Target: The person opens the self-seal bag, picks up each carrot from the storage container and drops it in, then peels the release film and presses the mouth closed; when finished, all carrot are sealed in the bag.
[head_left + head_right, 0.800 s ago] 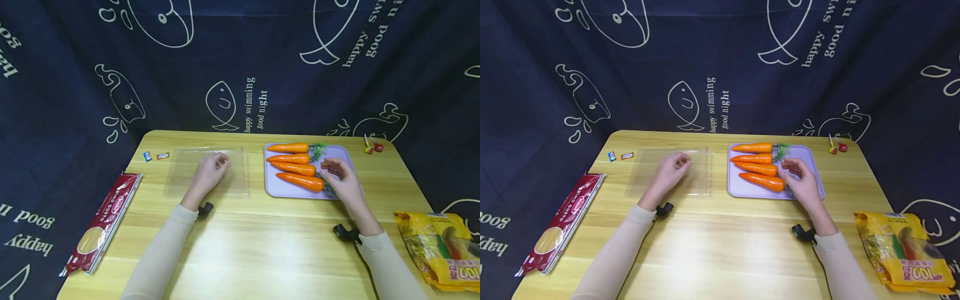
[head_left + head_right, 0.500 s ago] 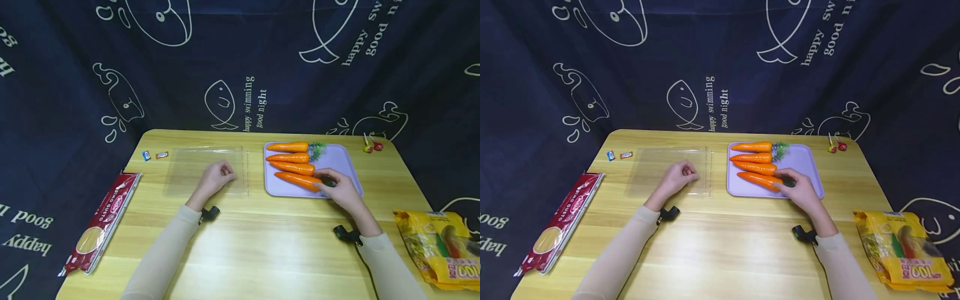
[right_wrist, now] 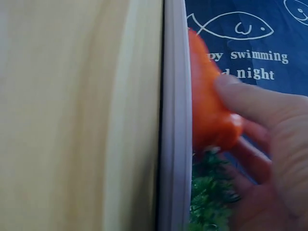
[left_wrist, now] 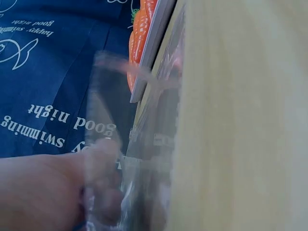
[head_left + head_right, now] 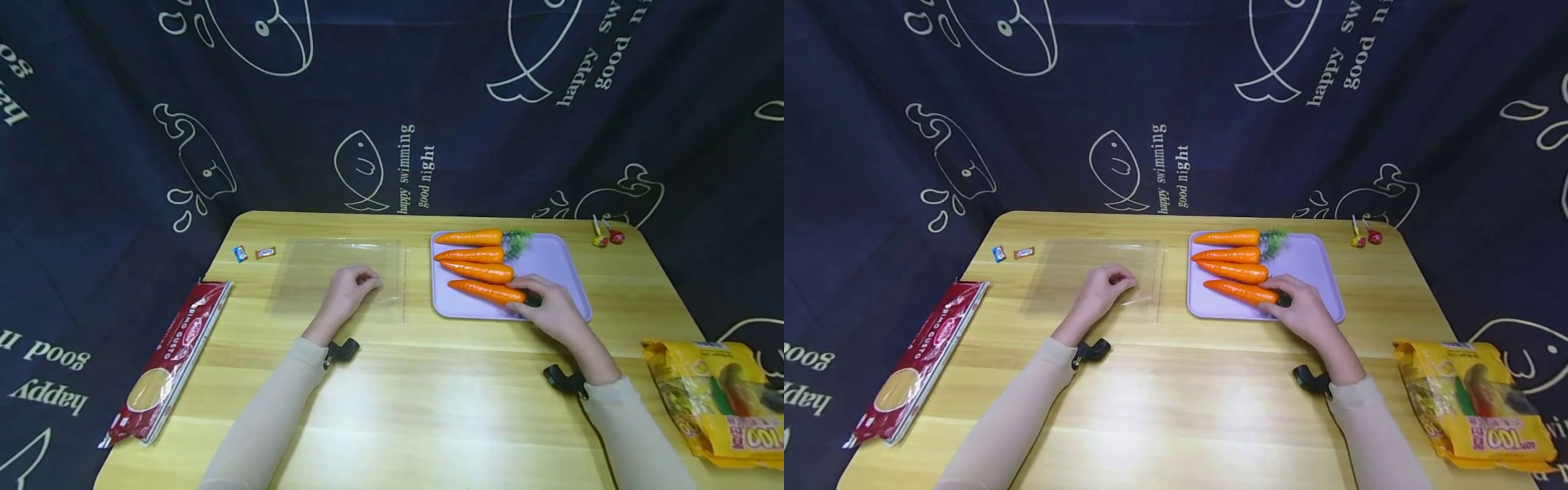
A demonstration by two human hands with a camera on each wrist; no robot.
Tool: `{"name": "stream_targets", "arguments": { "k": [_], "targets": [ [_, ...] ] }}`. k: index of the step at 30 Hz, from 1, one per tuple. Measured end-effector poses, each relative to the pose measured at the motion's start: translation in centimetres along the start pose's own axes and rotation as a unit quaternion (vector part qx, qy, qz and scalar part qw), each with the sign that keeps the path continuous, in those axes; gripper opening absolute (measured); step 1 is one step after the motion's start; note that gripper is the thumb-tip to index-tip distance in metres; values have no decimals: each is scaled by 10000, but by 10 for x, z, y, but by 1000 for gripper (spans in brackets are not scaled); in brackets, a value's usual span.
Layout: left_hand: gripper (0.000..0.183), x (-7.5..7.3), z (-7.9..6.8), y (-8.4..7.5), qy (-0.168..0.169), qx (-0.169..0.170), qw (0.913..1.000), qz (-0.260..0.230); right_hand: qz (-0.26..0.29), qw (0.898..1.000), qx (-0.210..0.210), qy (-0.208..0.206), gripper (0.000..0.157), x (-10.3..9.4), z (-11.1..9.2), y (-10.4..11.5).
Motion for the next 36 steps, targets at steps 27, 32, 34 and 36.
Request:
{"name": "stream_targets", "arguments": {
  "k": [27,32,34,36],
  "targets": [
    [7,-16,-24,-25,-1330,933,9840,-736,-12,9921,-1007,754,32,66,89,123],
    [7,-14,-25,-27,-1296,914,9839,-820,-15,9882,-1062,1103,30,94,104,140],
    [7,-14,-26,-28,-1283,939,9827,-948,-22,9869,-1068,1213,30,104,110,145],
    [8,-13,-26,-28,-1282,967,9814,-1049,-46,9854,-1090,1307,31,114,115,150]
  ]
}}
Point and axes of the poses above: each hand's wrist, its own z-axis towards the middle knuckle, its own x-axis out of the palm, y = z × x, the point moved 5 cm from there along z, towards the middle knuckle, and after that the axes turned 1 degree about z, right-handed, at the moved point
